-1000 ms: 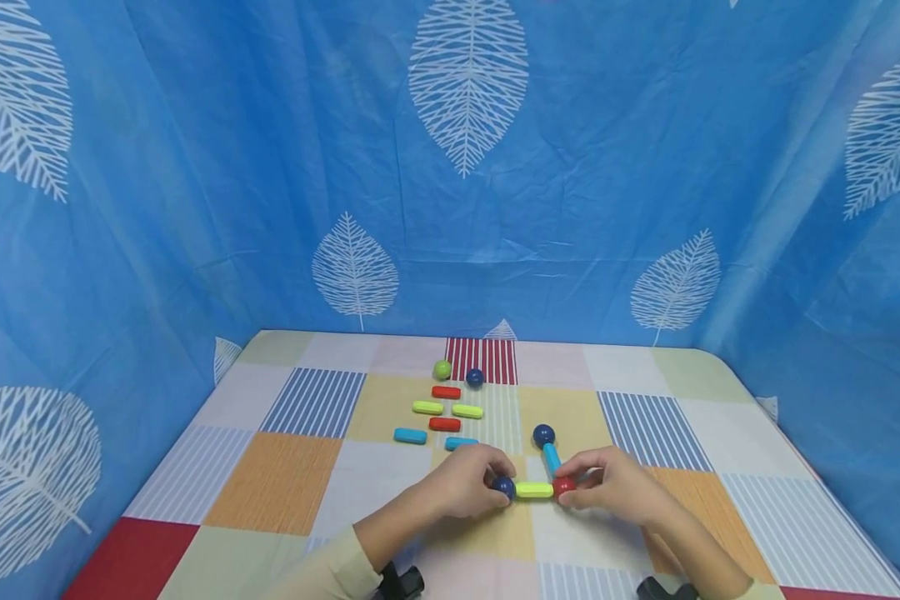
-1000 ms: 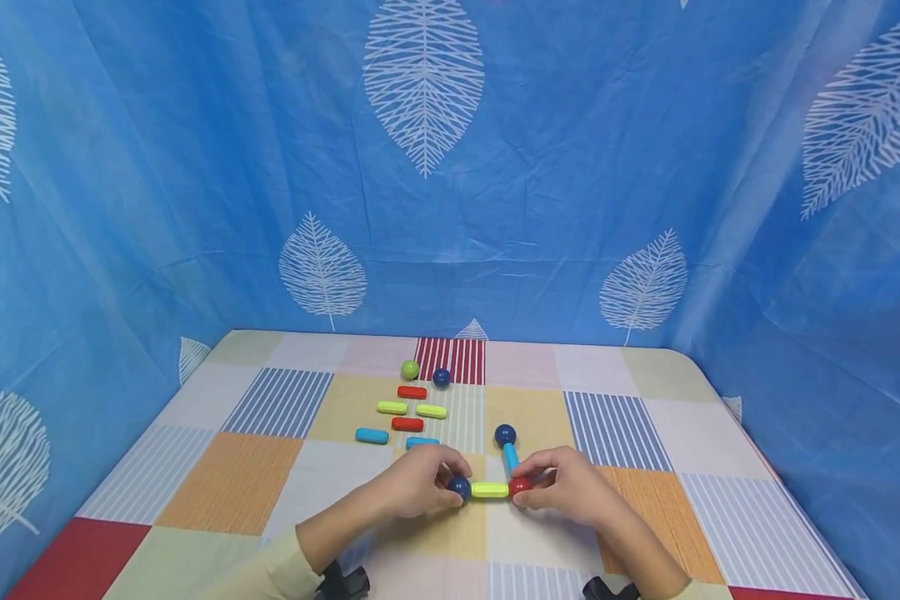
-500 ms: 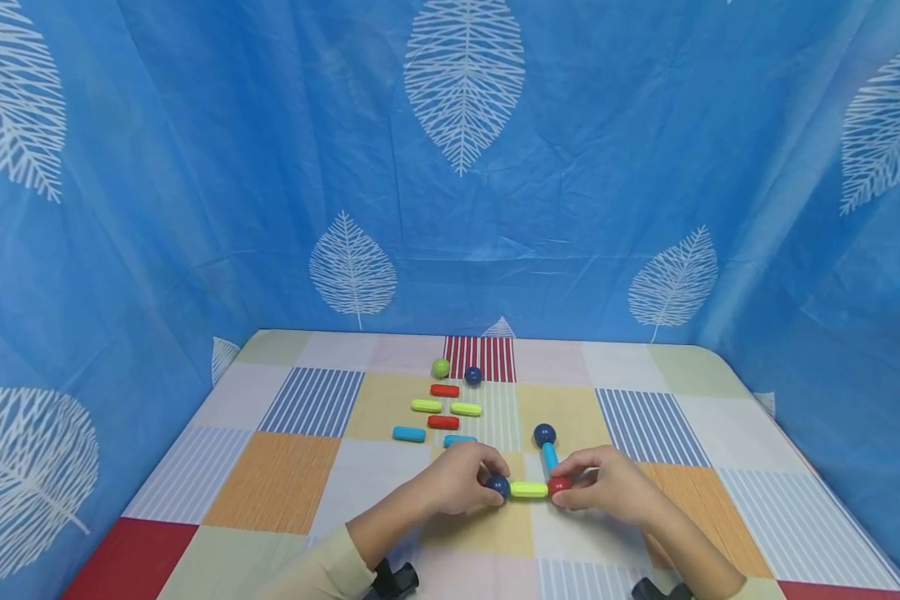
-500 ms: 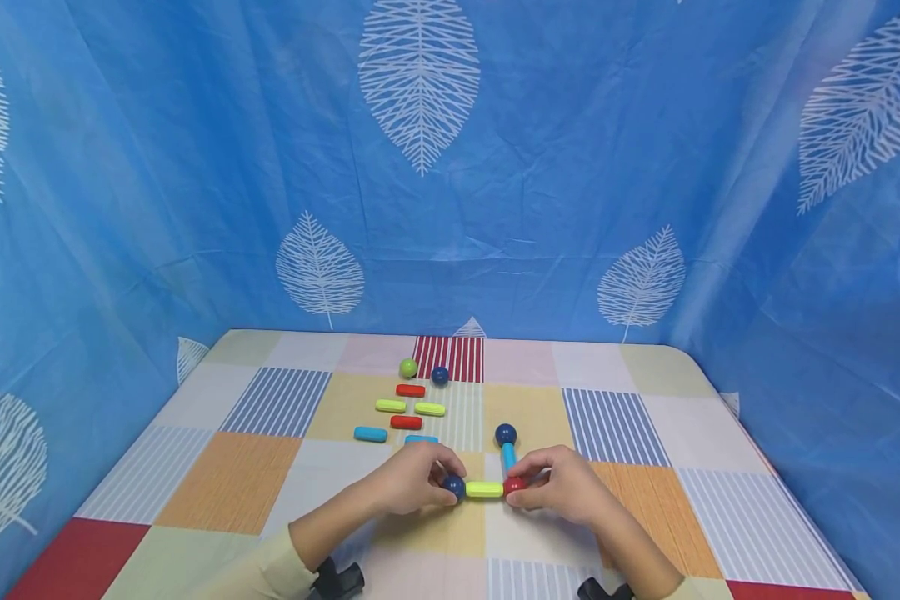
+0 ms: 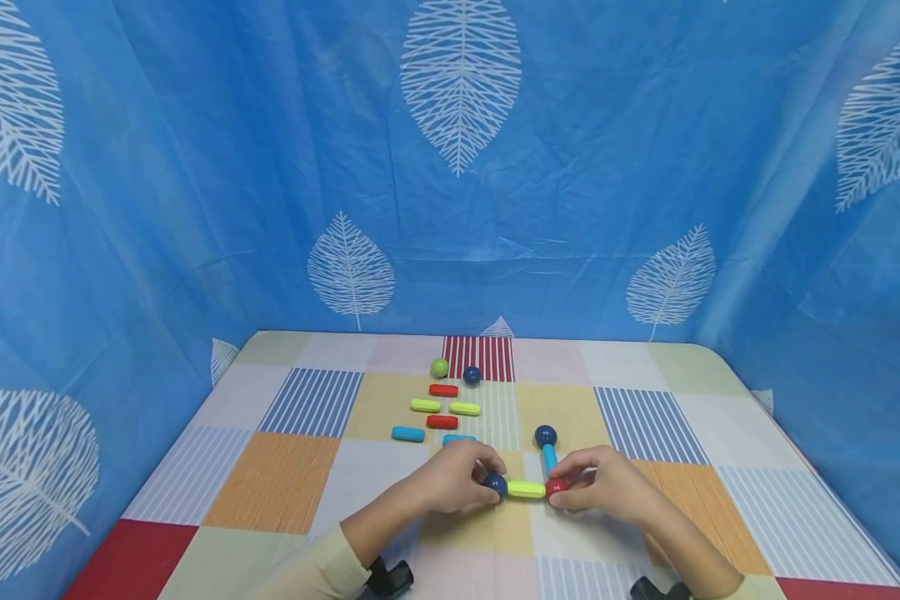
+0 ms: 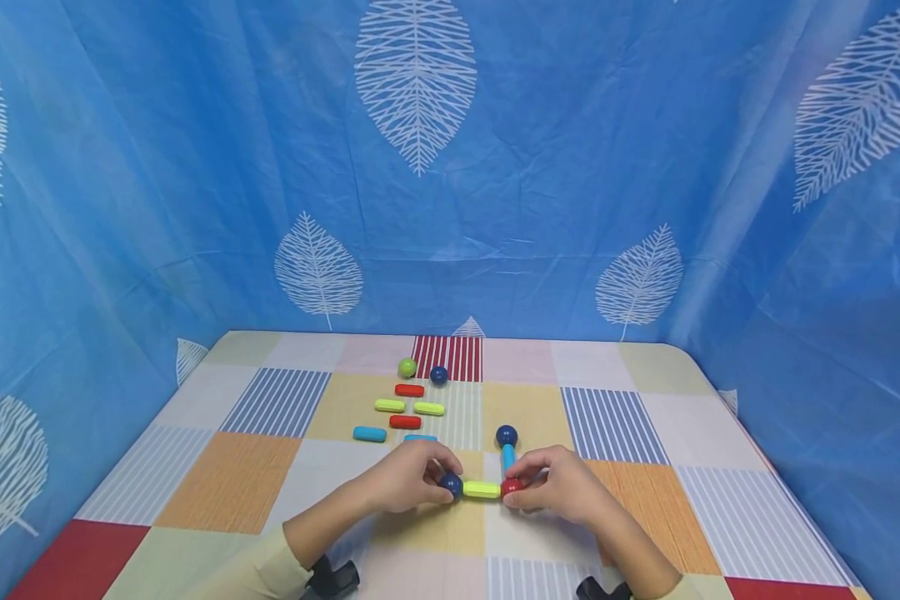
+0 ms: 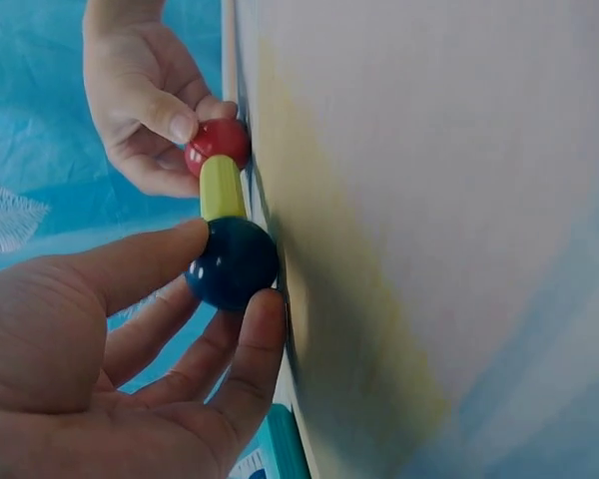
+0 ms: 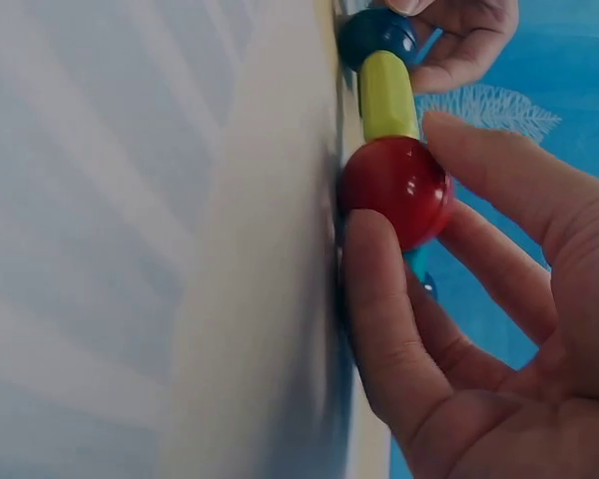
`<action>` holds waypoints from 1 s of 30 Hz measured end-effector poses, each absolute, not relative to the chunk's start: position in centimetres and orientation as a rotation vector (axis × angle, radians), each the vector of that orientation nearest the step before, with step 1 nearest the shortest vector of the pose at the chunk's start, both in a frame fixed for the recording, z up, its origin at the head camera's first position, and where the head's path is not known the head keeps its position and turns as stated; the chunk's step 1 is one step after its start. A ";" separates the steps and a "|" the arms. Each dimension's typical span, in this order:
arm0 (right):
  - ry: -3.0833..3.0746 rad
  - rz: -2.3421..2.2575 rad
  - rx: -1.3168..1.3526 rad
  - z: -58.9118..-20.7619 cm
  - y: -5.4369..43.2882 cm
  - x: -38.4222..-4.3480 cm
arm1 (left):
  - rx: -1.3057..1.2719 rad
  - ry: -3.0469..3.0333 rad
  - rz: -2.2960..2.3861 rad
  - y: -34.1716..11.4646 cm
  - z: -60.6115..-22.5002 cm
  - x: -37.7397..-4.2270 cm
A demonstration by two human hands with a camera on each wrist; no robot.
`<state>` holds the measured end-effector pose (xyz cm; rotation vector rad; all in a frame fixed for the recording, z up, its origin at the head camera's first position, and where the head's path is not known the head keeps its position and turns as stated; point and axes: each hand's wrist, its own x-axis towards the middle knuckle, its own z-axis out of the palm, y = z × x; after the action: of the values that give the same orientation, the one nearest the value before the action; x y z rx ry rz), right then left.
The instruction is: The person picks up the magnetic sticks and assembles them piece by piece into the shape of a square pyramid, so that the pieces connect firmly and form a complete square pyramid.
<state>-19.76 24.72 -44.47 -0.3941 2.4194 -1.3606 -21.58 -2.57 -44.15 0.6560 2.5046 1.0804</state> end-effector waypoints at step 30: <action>2.662 -1.415 -0.257 -44.5 24.7 -24.6 | 0.598 2.745 1.053 -6.5 -44.4 -26.2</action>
<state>-24.64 24.74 -44.52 -0.2575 2.6619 -1.4145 -26.24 -6.49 -44.37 0.5979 2.7449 1.0535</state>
